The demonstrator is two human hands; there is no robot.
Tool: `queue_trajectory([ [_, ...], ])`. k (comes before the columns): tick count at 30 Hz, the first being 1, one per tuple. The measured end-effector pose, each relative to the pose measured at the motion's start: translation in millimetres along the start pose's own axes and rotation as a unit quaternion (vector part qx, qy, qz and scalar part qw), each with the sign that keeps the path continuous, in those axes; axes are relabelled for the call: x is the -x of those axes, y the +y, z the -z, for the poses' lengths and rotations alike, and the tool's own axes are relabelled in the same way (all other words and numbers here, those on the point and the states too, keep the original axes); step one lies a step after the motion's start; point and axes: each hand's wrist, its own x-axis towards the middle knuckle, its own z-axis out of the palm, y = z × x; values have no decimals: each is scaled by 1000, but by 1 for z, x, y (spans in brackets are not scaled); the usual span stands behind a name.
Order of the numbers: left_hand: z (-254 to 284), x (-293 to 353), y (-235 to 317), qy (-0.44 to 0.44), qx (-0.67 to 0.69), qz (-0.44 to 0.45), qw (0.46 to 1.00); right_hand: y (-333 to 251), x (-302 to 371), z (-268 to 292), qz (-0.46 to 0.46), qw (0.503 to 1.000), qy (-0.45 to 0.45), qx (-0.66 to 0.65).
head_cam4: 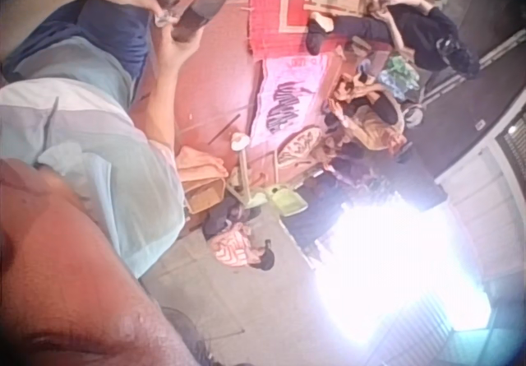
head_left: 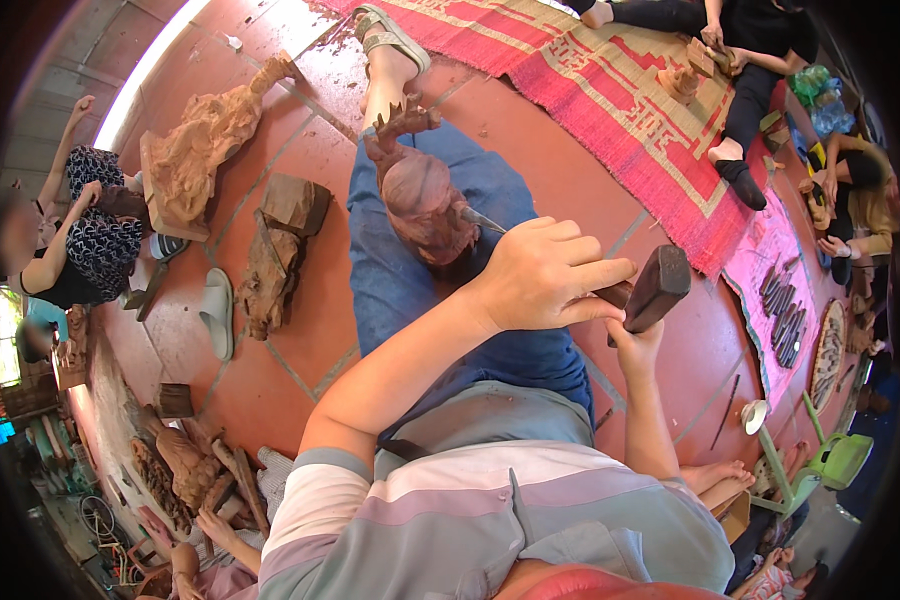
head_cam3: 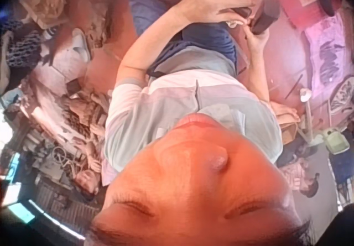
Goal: The person sits on the floor and carves a wooden object using a chisel and a mallet. They repeatedly strike the chisel to shape the wood, occasionally rotating the piece to access different sides.
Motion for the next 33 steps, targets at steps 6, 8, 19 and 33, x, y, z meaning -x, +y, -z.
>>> queue_trajectory([
  [6, -3, -1, -2, 12, 6, 21, 1000, -11, 3, -2, -2, 999, -8, -47],
  [8, -5, -1, -4, 20, 16, 30, 999, -13, 0, -3, 16, 999, -3, -42],
  [19, -35, 6, -12, 68, -106, 40, 991, 13, 2, -3, -64, 997, 27, 34],
  [33, -31, 9, -7, 97, -94, 52, 989, 12, -2, -24, -22, 998, 58, -15],
])
